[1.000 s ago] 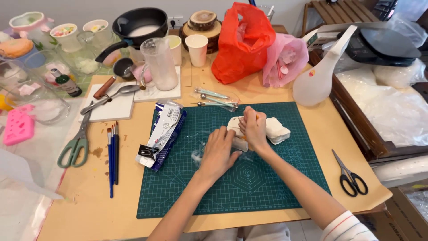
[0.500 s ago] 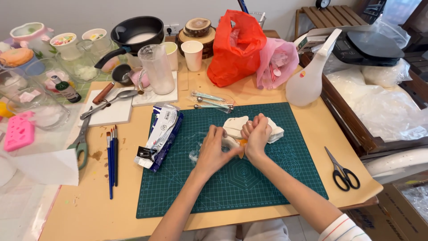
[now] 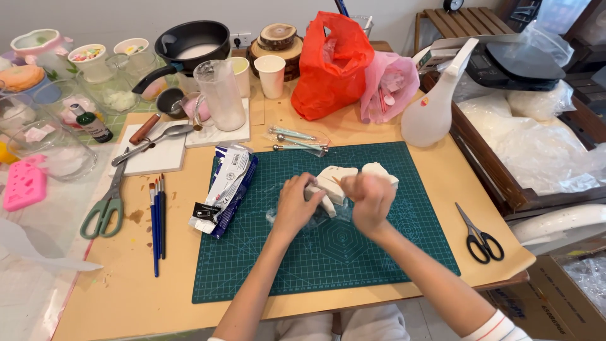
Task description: Unpack and knead a block of white modeling clay on a cutting mat using hands and a spatula.
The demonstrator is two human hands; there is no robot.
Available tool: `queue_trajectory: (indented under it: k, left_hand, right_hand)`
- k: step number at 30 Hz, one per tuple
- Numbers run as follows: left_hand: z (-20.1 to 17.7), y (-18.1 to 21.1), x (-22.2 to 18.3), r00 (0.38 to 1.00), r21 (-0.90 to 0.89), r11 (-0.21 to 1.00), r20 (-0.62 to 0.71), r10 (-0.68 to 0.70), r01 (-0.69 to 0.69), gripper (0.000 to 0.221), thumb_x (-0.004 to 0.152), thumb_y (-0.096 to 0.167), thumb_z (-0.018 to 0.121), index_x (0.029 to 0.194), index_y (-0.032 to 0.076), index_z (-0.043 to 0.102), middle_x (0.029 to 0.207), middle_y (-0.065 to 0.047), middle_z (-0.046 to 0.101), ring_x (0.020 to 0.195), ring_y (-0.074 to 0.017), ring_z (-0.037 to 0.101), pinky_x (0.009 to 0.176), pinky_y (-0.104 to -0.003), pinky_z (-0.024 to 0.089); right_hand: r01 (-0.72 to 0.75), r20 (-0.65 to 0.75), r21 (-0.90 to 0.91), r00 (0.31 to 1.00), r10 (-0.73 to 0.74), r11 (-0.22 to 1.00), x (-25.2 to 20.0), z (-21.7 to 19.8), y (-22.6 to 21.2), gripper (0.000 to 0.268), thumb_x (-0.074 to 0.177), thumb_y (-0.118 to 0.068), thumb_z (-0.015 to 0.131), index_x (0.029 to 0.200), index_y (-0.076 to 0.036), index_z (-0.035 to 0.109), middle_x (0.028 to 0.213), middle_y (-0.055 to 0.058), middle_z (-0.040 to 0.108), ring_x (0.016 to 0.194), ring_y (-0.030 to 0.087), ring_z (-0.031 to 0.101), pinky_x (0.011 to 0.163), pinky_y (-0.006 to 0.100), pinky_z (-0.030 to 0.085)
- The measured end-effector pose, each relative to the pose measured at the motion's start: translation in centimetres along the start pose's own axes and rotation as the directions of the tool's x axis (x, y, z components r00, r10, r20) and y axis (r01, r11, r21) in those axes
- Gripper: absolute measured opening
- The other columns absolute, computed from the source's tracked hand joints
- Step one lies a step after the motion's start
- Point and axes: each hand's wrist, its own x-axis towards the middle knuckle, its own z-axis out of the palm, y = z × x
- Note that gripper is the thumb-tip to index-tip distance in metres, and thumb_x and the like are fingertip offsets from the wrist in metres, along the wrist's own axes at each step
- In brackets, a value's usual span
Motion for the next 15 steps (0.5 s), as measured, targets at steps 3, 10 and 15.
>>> queue_trajectory:
  k: [3, 10, 15]
  left_hand:
    - [0.2, 0.3, -0.8, 1.0, -0.072, 0.997, -0.021, -0.007, 0.005, 0.031, 0.083, 0.02, 0.076, 0.109, 0.007, 0.067, 0.107, -0.014, 0.068, 0.103, -0.0348, 0.061, 0.091, -0.045, 0.049]
    - [-0.9, 2.5, -2.5, 0.991, -0.001, 0.993, -0.066, 0.119, -0.119, 0.025, 0.08, 0.015, 0.079, 0.103, 0.005, 0.073, 0.118, -0.019, 0.062, 0.11, -0.0381, 0.06, 0.094, -0.046, 0.048]
    - [-1.4, 1.7, -3.2, 0.993, 0.002, 0.993, 0.002, 0.122, -0.122, 0.02, 0.084, 0.009, 0.075, 0.104, 0.008, 0.079, 0.117, -0.015, 0.069, 0.099, -0.0347, 0.07, 0.089, -0.042, 0.055]
  right_hand:
    - [-0.39, 0.103, 0.754, 0.865, 0.491, 0.529, 1.8, -0.3, 1.3, 0.046, 0.113, -0.017, 0.038, 0.069, -0.011, 0.029, 0.059, -0.003, 0.028, 0.054, 0.008, 0.025, 0.053, 0.031, 0.024]
    - [-0.54, 0.261, 0.741, 0.779, 0.57, 0.4, 0.9, 2.9, 4.3, 0.048, 0.111, -0.023, 0.04, 0.066, -0.01, 0.029, 0.053, -0.003, 0.025, 0.047, 0.008, 0.02, 0.046, 0.029, 0.019]
    - [-0.604, 0.356, 0.734, 0.732, 0.581, 0.311, -0.3, 5.1, 5.3, 0.049, 0.111, -0.024, 0.042, 0.066, -0.01, 0.03, 0.054, -0.004, 0.026, 0.048, 0.006, 0.02, 0.046, 0.028, 0.018]
